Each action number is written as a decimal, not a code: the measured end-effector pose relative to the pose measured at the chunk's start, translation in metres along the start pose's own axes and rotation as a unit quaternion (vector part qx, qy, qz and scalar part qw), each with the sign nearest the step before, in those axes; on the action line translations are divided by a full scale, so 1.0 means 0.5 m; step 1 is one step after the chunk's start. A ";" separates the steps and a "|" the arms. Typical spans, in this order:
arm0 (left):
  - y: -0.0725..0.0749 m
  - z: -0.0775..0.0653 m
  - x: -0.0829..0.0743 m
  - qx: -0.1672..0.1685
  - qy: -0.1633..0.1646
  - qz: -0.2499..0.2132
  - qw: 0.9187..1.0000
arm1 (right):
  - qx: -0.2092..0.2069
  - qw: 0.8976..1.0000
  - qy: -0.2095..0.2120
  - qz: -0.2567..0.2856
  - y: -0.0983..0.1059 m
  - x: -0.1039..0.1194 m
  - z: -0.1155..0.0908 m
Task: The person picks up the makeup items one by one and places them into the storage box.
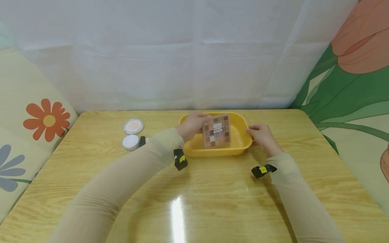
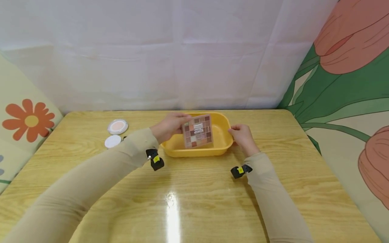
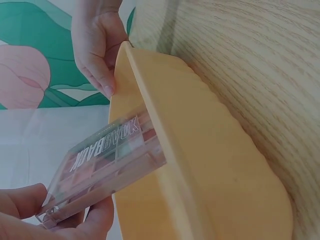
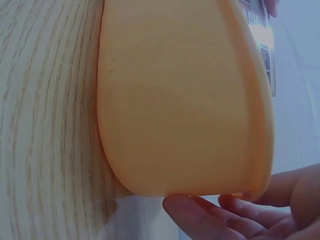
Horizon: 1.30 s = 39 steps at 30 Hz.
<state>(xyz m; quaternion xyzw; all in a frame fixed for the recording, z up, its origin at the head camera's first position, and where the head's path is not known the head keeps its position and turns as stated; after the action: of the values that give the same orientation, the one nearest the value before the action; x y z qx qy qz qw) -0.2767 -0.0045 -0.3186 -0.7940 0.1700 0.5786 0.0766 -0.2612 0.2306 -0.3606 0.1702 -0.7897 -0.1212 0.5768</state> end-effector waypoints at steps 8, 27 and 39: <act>-0.012 0.008 -0.001 0.013 0.006 0.017 1.000 | 0.001 1.000 0.006 0.003 0.000 0.001 0.001; -0.062 0.036 0.005 0.055 0.017 0.023 0.998 | 0.000 1.000 0.001 0.003 0.000 -0.005 0.007; -0.085 0.057 -0.003 0.034 0.003 0.170 0.985 | 0.002 1.000 0.004 -0.010 0.001 -0.001 0.004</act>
<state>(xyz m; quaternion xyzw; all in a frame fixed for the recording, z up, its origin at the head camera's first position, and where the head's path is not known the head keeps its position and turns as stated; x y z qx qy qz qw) -0.2875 0.0446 -0.3296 -0.7521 0.3224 0.5747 0.0040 -0.2633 0.2314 -0.3616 0.1796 -0.7861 -0.1248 0.5782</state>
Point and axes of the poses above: each hand's wrist, its own z-axis towards the middle knuckle, its own y-axis out of the back of the hand, x = y × z, the point moved 5 cm from there along z, towards the middle knuckle, and after that the axes turned 5 degrees about x, right-handed, at the moved point
